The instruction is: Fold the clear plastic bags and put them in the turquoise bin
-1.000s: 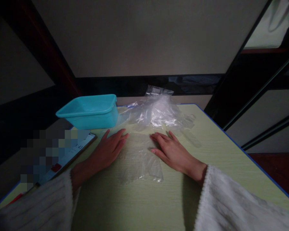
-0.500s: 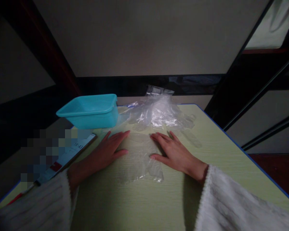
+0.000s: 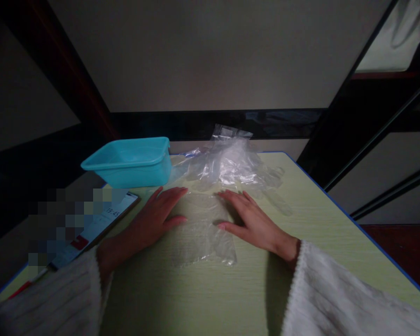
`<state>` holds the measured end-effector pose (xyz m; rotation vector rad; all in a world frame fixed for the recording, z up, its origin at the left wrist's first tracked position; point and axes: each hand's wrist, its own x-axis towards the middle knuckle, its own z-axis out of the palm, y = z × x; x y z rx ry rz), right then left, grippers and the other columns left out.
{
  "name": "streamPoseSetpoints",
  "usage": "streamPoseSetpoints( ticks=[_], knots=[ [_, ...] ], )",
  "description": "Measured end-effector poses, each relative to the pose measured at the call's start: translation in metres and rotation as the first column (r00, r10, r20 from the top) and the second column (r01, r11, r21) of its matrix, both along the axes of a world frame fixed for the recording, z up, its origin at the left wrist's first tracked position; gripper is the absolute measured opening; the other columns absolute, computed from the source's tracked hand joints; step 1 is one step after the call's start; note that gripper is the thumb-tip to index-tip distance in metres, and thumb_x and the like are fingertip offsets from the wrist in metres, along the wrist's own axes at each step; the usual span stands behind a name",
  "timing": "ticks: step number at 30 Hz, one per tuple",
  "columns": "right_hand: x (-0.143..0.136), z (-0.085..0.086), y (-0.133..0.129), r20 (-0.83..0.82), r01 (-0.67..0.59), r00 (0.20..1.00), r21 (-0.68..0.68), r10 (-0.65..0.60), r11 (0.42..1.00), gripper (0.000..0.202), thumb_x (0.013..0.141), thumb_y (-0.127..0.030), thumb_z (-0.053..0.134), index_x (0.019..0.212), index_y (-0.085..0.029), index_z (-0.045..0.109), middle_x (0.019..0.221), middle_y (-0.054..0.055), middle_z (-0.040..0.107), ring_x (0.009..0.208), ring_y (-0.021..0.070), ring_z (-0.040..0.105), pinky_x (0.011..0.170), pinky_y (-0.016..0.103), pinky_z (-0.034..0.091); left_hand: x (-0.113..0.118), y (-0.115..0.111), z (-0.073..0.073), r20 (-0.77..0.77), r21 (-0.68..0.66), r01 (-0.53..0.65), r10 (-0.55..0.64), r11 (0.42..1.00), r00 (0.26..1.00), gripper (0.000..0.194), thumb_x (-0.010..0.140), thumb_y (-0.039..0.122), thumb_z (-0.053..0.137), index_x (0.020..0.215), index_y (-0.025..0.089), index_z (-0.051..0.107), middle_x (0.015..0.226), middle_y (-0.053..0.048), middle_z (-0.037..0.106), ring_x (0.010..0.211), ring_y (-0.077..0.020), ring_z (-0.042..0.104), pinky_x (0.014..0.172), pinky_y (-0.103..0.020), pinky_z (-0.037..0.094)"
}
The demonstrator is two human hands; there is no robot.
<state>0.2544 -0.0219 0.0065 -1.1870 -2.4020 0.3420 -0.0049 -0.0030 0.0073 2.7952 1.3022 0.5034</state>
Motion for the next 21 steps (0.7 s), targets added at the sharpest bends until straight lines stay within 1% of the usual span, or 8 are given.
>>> streamPoseSetpoints(
  ticks=[2,5,8,10,14,17,19,21],
  knots=[
    [0.002,0.005,-0.002,-0.049,-0.047,0.998,-0.015,0.047,0.999,0.061,0.085,-0.049,0.05,0.134,-0.019,0.033,0.136,0.015,0.044,0.127,0.0275,0.037,0.105,0.056,0.023,0.004,-0.005,0.001,0.061,0.086,0.056,-0.061,0.995,0.996,0.043,0.087,0.029,0.05,0.126,0.011,0.04,0.129,-0.015,0.051,0.121,-0.0238,0.044,0.107,-0.049,0.025],
    [0.005,0.011,-0.006,-0.009,-0.161,0.987,-0.076,0.16,0.984,0.062,0.083,-0.049,0.052,0.135,-0.02,0.033,0.139,0.014,0.041,0.13,0.0268,0.033,0.108,0.055,0.018,0.011,-0.014,0.004,0.107,0.168,0.191,-0.21,0.967,0.972,0.031,0.09,0.024,0.044,0.117,0.011,0.048,0.122,-0.014,0.056,0.116,-0.0215,0.048,0.106,-0.046,0.027],
    [0.006,0.011,-0.007,0.073,-0.218,0.97,-0.153,0.231,0.964,0.072,0.078,-0.053,0.058,0.136,-0.019,0.033,0.142,0.014,0.037,0.133,0.0276,0.027,0.108,0.056,0.013,0.015,-0.019,0.004,0.105,0.193,0.339,-0.363,0.921,0.926,0.022,0.09,0.019,0.042,0.106,0.011,0.054,0.113,-0.011,0.06,0.111,-0.0197,0.052,0.107,-0.043,0.028],
    [0.007,0.009,-0.006,0.101,-0.227,0.963,-0.187,0.248,0.956,0.077,0.074,-0.054,0.061,0.137,-0.02,0.032,0.142,0.013,0.035,0.134,0.0272,0.024,0.109,0.055,0.011,0.016,-0.021,0.004,0.117,0.186,0.4,-0.425,0.897,0.898,0.02,0.09,0.018,0.042,0.101,0.011,0.057,0.11,-0.011,0.062,0.108,-0.019,0.053,0.105,-0.04,0.03],
    [0.007,0.007,-0.005,0.1,-0.232,0.961,-0.205,0.257,0.951,0.08,0.072,-0.056,0.062,0.137,-0.018,0.032,0.143,0.013,0.034,0.135,0.0256,0.022,0.11,0.053,0.01,0.016,-0.022,0.001,0.156,0.143,0.47,-0.489,0.871,0.858,0.017,0.088,0.016,0.044,0.096,0.011,0.059,0.106,-0.01,0.063,0.103,-0.0185,0.054,0.101,-0.036,0.035],
    [0.007,0.008,-0.006,0.072,-0.237,0.964,-0.207,0.256,0.949,0.08,0.071,-0.055,0.063,0.136,-0.017,0.034,0.143,0.014,0.033,0.135,0.0253,0.022,0.11,0.051,0.01,0.017,-0.023,0.0,0.157,0.094,0.498,-0.507,0.862,0.848,0.015,0.086,0.016,0.048,0.093,0.011,0.06,0.106,-0.011,0.063,0.1,-0.0192,0.055,0.096,-0.035,0.039],
    [0.007,0.008,-0.006,0.053,-0.247,0.963,-0.218,0.264,0.944,0.077,0.072,-0.053,0.064,0.135,-0.017,0.037,0.142,0.013,0.037,0.133,0.025,0.027,0.111,0.049,0.012,0.018,-0.023,0.0,0.144,0.058,0.511,-0.514,0.858,0.846,0.014,0.086,0.017,0.049,0.09,0.011,0.061,0.105,-0.01,0.064,0.099,-0.0196,0.055,0.093,-0.034,0.041],
    [0.006,0.009,-0.007,0.043,-0.259,0.96,-0.247,0.277,0.934,0.072,0.073,-0.05,0.065,0.133,-0.017,0.04,0.138,0.012,0.043,0.129,0.0241,0.035,0.111,0.047,0.015,0.018,-0.023,-0.001,0.129,0.03,0.515,-0.515,0.856,0.848,0.013,0.085,0.018,0.05,0.087,0.012,0.061,0.104,-0.01,0.064,0.099,-0.0201,0.055,0.092,-0.034,0.041]
  ],
)
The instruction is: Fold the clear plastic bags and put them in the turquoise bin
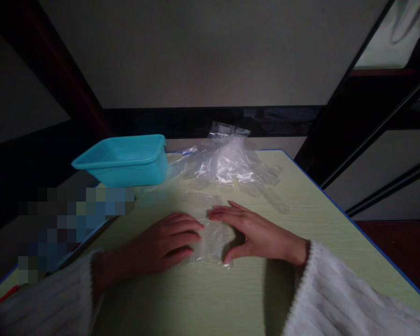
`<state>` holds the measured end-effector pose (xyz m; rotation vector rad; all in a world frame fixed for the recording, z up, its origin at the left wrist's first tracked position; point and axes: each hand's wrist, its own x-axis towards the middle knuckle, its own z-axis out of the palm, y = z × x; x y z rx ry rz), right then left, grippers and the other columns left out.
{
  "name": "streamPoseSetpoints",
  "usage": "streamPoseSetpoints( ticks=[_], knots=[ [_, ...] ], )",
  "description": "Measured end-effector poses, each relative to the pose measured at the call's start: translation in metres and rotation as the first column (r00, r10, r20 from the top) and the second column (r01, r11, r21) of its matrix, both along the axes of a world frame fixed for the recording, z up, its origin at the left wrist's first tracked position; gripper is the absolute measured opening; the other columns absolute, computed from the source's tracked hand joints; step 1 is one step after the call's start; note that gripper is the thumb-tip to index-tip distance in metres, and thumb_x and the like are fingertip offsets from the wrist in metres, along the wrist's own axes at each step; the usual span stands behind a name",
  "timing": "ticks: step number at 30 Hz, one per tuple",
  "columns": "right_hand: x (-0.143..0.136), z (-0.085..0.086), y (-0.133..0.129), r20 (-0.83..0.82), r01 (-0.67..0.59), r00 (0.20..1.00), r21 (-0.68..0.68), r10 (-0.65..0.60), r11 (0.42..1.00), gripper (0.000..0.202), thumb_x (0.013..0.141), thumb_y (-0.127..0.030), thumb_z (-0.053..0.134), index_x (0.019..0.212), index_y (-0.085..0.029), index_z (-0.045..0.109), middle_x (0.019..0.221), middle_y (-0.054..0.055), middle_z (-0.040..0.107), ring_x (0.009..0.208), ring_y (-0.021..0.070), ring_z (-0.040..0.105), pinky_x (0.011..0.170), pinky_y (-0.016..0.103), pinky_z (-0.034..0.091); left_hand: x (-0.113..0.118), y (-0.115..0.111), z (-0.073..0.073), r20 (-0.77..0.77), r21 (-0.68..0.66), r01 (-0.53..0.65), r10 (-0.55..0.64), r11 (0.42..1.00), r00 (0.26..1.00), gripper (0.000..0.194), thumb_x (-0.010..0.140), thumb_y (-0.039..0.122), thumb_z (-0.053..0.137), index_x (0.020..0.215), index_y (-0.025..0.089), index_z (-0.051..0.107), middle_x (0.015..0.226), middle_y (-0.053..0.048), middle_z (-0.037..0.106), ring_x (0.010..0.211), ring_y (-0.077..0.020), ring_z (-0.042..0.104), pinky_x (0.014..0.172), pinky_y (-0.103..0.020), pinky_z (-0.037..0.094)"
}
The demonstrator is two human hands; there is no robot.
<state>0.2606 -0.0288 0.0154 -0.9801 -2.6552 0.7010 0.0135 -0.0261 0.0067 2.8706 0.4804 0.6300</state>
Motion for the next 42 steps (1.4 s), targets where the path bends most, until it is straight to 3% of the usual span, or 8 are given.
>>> streamPoseSetpoints(
  ticks=[3,8,13,16,19,24,31,42],
  knots=[
    [-0.001,0.001,-0.001,0.01,0.002,1.0,-0.044,-0.002,0.999,0.071,0.072,-0.048,0.066,0.131,-0.017,0.043,0.134,0.012,0.047,0.125,0.0244,0.041,0.11,0.046,0.018,0.0,0.001,-0.001,-0.023,-0.021,0.0,0.0,1.0,1.0,0.013,0.085,0.019,0.051,0.087,0.013,0.061,0.104,-0.009,0.065,0.098,-0.0203,0.056,0.091,-0.035,0.041],
    [-0.002,0.003,-0.001,0.031,0.005,1.0,-0.063,-0.004,0.998,0.076,0.069,-0.048,0.068,0.133,-0.017,0.04,0.136,0.012,0.045,0.127,0.0259,0.039,0.11,0.048,0.017,0.0,0.001,0.001,-0.051,-0.076,-0.021,0.017,0.997,0.999,0.012,0.083,0.02,0.053,0.089,0.015,0.062,0.105,-0.007,0.065,0.1,-0.0196,0.056,0.092,-0.035,0.041],
    [-0.001,0.011,-0.007,0.073,-0.036,0.997,0.022,0.034,0.999,0.078,0.066,-0.048,0.071,0.131,-0.016,0.042,0.137,0.015,0.044,0.127,0.0269,0.038,0.108,0.05,0.02,0.0,0.002,0.003,-0.012,-0.137,-0.048,0.047,0.989,0.999,0.014,0.081,0.018,0.054,0.092,0.015,0.062,0.104,-0.007,0.066,0.1,-0.0185,0.057,0.092,-0.033,0.042],
    [-0.003,0.024,-0.019,0.092,-0.08,0.994,0.154,0.066,0.985,0.064,0.065,-0.043,0.073,0.119,-0.015,0.053,0.126,0.014,0.054,0.118,0.0267,0.047,0.102,0.046,0.032,-0.001,0.003,0.003,0.066,-0.148,-0.143,0.154,0.979,0.986,0.016,0.082,0.017,0.051,0.094,0.014,0.062,0.099,-0.007,0.067,0.093,-0.0181,0.06,0.087,-0.033,0.046],
    [-0.005,0.032,-0.031,0.135,-0.107,0.988,0.219,0.079,0.97,0.034,0.072,-0.03,0.069,0.102,-0.017,0.062,0.099,0.007,0.065,0.095,0.022,0.058,0.085,0.038,0.045,-0.002,0.004,0.002,0.128,-0.156,-0.265,0.285,0.952,0.95,0.018,0.084,0.016,0.048,0.094,0.014,0.063,0.09,-0.007,0.069,0.084,-0.0176,0.062,0.08,-0.031,0.049],
    [-0.01,0.028,-0.04,0.197,-0.138,0.978,0.337,0.073,0.931,0.005,0.079,-0.021,0.058,0.081,-0.018,0.063,0.078,0.003,0.063,0.078,0.0194,0.057,0.075,0.035,0.043,-0.003,0.003,0.002,0.095,-0.214,-0.405,0.432,0.889,0.897,0.022,0.084,0.015,0.047,0.1,0.017,0.062,0.09,-0.005,0.071,0.081,-0.0165,0.065,0.075,-0.027,0.049],
    [-0.015,0.019,-0.045,0.284,-0.217,0.955,0.469,0.086,0.856,0.016,0.085,-0.013,0.047,0.074,-0.018,0.058,0.07,0.002,0.059,0.07,0.0181,0.052,0.069,0.035,0.039,-0.002,0.002,0.002,0.003,-0.231,-0.445,0.459,0.865,0.889,0.02,0.083,0.015,0.047,0.097,0.017,0.062,0.087,-0.004,0.07,0.079,-0.0179,0.065,0.072,-0.028,0.048],
    [-0.016,0.017,-0.049,0.323,-0.246,0.943,0.516,0.08,0.82,0.013,0.083,-0.013,0.048,0.078,-0.016,0.06,0.081,0.007,0.063,0.071,0.02,0.055,0.069,0.036,0.042,-0.002,0.003,0.003,0.004,-0.291,-0.455,0.477,0.842,0.879,0.02,0.083,0.015,0.047,0.094,0.018,0.063,0.084,-0.003,0.07,0.077,-0.0166,0.064,0.071,-0.026,0.046]
  ],
)
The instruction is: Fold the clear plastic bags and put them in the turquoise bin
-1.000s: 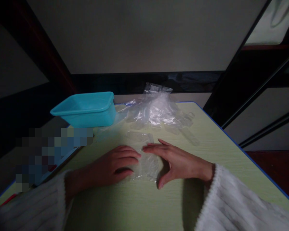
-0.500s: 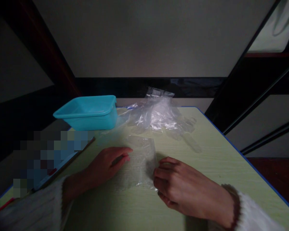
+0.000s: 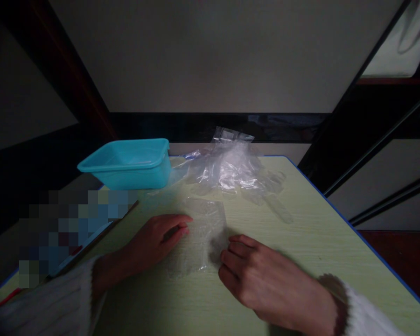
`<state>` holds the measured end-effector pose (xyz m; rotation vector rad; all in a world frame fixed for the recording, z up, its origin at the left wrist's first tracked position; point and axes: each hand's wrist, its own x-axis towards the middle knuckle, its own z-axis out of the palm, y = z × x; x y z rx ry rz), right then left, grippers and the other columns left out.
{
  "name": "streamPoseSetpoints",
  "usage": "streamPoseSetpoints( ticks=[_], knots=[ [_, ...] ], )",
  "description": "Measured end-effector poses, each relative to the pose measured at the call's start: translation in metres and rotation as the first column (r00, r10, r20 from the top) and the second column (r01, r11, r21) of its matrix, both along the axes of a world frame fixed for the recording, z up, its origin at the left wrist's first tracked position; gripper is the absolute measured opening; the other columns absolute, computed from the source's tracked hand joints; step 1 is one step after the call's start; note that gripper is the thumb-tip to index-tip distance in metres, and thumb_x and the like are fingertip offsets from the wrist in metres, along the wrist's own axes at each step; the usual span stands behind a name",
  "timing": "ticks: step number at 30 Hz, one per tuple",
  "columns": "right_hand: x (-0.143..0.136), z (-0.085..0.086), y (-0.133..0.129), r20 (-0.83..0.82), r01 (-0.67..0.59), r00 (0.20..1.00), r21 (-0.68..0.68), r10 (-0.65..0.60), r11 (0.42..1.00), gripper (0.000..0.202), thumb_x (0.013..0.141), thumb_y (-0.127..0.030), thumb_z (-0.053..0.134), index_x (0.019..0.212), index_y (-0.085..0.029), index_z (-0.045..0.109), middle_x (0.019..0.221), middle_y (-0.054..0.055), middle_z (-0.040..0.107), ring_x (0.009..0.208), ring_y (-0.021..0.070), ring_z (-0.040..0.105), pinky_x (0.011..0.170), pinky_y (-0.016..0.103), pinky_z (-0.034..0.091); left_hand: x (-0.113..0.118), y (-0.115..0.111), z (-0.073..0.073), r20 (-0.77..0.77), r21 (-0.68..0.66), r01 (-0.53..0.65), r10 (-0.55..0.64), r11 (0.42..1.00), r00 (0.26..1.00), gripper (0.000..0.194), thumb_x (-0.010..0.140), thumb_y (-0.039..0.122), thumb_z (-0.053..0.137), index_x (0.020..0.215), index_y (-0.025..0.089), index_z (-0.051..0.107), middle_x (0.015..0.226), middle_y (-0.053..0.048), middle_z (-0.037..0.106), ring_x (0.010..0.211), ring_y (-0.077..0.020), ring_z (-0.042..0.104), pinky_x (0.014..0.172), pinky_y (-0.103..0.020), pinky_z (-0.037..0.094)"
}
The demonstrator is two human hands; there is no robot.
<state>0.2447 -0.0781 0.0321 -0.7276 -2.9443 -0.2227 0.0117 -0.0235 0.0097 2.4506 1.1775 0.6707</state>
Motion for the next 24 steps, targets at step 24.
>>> streamPoseSetpoints(
  ticks=[24],
  knots=[
    [0.01,-0.005,0.029,-0.132,-0.085,0.987,0.018,0.087,0.996,0.033,0.086,-0.013,0.034,0.087,-0.004,0.066,0.106,0.019,0.066,0.097,0.0253,0.062,0.083,0.037,0.053,0.003,0.003,0.012,0.107,-0.227,-0.02,0.046,0.974,0.993,0.02,0.081,0.015,0.046,0.087,0.014,0.064,0.075,-0.003,0.07,0.068,-0.015,0.063,0.061,-0.022,0.043]
  ],
)
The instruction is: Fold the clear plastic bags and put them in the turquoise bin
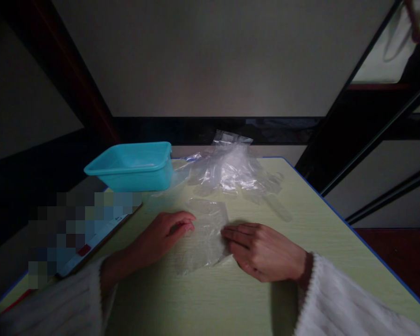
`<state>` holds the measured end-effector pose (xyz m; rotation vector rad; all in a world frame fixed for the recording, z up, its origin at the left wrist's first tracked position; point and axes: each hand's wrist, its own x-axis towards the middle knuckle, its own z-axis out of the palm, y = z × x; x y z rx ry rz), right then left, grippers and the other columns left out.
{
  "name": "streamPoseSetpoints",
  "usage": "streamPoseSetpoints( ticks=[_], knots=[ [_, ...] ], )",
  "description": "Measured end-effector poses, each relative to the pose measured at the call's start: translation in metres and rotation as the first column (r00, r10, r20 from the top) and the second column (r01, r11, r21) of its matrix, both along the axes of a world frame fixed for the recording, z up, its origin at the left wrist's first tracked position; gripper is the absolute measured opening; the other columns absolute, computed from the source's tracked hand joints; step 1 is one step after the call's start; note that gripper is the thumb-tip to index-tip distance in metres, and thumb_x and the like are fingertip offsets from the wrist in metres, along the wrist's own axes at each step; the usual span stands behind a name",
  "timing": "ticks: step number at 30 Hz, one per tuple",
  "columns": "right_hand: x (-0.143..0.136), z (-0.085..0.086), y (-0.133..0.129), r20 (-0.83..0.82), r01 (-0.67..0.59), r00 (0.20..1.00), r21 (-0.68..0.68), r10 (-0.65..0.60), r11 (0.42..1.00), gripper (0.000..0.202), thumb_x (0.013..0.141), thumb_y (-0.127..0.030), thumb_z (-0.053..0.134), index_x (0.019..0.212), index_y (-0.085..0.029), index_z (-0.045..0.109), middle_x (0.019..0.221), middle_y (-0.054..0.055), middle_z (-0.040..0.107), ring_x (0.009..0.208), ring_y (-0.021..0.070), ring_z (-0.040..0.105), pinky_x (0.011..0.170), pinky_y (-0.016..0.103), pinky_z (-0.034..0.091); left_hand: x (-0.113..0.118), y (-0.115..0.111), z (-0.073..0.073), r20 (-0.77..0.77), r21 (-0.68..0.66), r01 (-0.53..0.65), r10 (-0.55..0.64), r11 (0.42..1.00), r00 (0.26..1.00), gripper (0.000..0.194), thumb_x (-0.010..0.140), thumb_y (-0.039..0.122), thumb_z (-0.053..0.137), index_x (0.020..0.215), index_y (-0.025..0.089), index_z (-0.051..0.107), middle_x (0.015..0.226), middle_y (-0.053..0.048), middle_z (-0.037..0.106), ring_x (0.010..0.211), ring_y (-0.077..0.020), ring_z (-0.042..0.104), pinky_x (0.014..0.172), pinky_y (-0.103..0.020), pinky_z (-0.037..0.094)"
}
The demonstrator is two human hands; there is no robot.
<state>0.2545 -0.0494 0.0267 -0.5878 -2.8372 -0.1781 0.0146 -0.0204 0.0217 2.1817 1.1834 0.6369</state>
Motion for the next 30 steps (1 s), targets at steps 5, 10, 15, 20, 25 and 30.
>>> streamPoseSetpoints(
  ticks=[5,10,15,20,25,30],
  knots=[
    [-0.0012,-0.0019,-0.0006,-0.031,-0.003,1.0,0.033,0.004,0.999,0.037,0.088,-0.013,0.03,0.085,-0.005,0.066,0.103,0.018,0.067,0.094,0.0243,0.064,0.079,0.036,0.055,-0.0013,0.0011,-0.0001,-0.005,0.0,0.021,-0.021,1.0,1.0,0.021,0.081,0.013,0.044,0.085,0.015,0.064,0.077,-0.003,0.07,0.07,-0.0156,0.063,0.065,-0.023,0.044],
    [0.0003,-0.0031,0.0011,-0.048,0.009,0.999,0.01,-0.009,1.0,0.035,0.088,-0.012,0.031,0.083,-0.007,0.065,0.104,0.017,0.067,0.095,0.0233,0.064,0.081,0.035,0.054,0.0002,0.002,0.0019,-0.018,-0.02,0.018,-0.018,1.0,1.0,0.021,0.081,0.014,0.043,0.087,0.014,0.064,0.079,-0.004,0.07,0.073,-0.0161,0.063,0.066,-0.024,0.043],
    [0.0032,-0.0058,0.0027,-0.063,-0.002,0.998,-0.069,-0.002,0.998,0.028,0.084,-0.016,0.038,0.094,-0.007,0.063,0.11,0.018,0.064,0.102,0.0236,0.06,0.086,0.037,0.052,0.0021,0.0023,0.0038,-0.047,-0.037,-0.012,0.011,0.999,0.999,0.02,0.082,0.018,0.045,0.085,0.014,0.064,0.08,-0.004,0.069,0.073,-0.0158,0.062,0.066,-0.023,0.041],
    [0.0033,-0.0065,0.0026,-0.079,-0.005,0.997,-0.073,-0.001,0.997,0.026,0.082,-0.014,0.04,0.091,-0.007,0.063,0.109,0.018,0.064,0.102,0.0247,0.06,0.088,0.037,0.05,0.0017,0.0033,0.0007,-0.021,-0.043,-0.01,0.009,0.999,1.0,0.019,0.082,0.018,0.045,0.085,0.014,0.064,0.077,-0.002,0.068,0.071,-0.015,0.061,0.065,-0.022,0.041],
    [0.0021,-0.0048,0.0034,-0.055,-0.001,0.998,-0.057,-0.002,0.998,0.026,0.083,-0.015,0.04,0.088,-0.006,0.063,0.109,0.019,0.064,0.103,0.0259,0.06,0.089,0.038,0.05,-0.0002,0.0062,-0.0025,0.028,-0.069,0.007,-0.005,0.998,1.0,0.017,0.081,0.017,0.045,0.082,0.014,0.062,0.074,-0.001,0.067,0.068,-0.0141,0.06,0.062,-0.022,0.04],
    [0.0017,-0.005,0.0035,-0.042,0.01,0.999,-0.019,-0.011,1.0,0.032,0.086,-0.015,0.034,0.084,-0.006,0.065,0.108,0.019,0.065,0.102,0.0266,0.061,0.088,0.037,0.051,-0.0055,0.0085,-0.0053,0.107,-0.118,0.079,-0.066,0.99,0.992,0.019,0.08,0.016,0.043,0.076,0.015,0.062,0.083,-0.003,0.069,0.078,-0.0149,0.062,0.07,-0.023,0.042]
  ],
)
